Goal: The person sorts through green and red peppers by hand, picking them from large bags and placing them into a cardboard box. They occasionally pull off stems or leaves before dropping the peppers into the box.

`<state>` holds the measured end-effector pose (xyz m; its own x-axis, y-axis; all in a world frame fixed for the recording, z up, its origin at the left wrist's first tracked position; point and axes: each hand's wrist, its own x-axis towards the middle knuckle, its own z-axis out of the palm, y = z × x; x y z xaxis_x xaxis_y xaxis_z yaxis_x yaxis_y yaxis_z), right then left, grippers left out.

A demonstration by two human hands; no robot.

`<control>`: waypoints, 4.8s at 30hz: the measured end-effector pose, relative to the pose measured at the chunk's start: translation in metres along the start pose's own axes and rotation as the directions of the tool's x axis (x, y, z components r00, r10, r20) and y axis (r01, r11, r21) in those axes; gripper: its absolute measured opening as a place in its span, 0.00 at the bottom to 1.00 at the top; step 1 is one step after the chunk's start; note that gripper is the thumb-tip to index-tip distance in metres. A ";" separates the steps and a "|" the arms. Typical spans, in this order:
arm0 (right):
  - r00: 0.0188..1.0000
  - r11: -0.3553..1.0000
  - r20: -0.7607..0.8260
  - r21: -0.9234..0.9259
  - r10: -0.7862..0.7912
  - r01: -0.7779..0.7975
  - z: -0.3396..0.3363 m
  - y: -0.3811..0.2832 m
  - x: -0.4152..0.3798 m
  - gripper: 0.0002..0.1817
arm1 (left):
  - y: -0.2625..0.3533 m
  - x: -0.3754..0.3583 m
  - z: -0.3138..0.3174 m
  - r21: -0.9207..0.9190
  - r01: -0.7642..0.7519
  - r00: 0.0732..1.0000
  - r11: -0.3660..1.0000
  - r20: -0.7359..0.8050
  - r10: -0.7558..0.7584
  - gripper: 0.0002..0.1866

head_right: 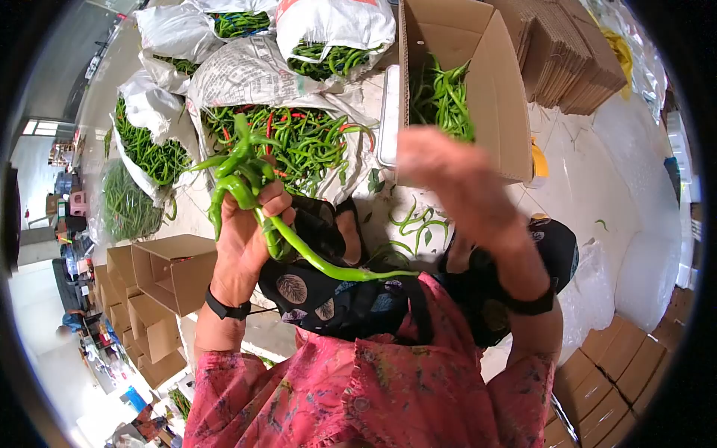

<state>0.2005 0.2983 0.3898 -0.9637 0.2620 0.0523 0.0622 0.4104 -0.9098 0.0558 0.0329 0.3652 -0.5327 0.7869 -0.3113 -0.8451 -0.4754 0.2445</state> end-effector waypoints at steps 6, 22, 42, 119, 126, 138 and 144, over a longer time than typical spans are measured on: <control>0.995 0.964 0.084 0.262 -0.056 0.032 0.044 -0.027 -0.005 0.14 | -0.011 -0.005 -0.007 0.061 0.064 0.998 0.996 -0.016 -0.063 0.19; 0.942 0.892 0.316 0.388 0.108 -0.233 0.053 -0.011 -0.009 0.12 | -0.044 -0.026 0.005 0.579 0.239 0.971 0.779 -0.160 -0.179 0.26; 0.886 0.696 -0.441 0.682 0.147 0.224 -0.009 -0.014 -0.069 0.17 | -0.082 -0.004 0.010 0.672 0.161 0.977 0.723 -0.214 -0.018 0.17; 0.895 0.210 0.277 0.908 0.349 -0.363 0.083 0.036 -0.066 0.14 | -0.100 -0.002 0.005 0.732 0.089 0.996 0.675 -0.046 -0.082 0.43; 0.953 0.932 -0.185 0.317 0.240 -0.174 0.027 -0.014 -0.072 0.09 | -0.084 0.001 0.029 0.938 0.092 0.994 0.333 -0.106 0.023 0.17; 0.783 0.962 -0.597 0.274 0.173 -0.004 -0.054 -0.039 -0.041 0.15 | -0.063 0.115 0.154 0.071 -0.521 0.615 -0.850 0.722 -0.317 0.14; 0.773 0.951 -0.591 0.304 0.231 -0.051 -0.064 -0.020 0.000 0.17 | -0.078 0.189 0.144 -0.024 -0.563 0.526 -0.826 0.760 -0.381 0.16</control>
<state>0.2155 0.3461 0.4341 -0.5767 0.8136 0.0740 0.0293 0.1111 -0.9934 0.0273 0.2754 0.4190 0.0750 0.8943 0.4411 0.9970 -0.0593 -0.0493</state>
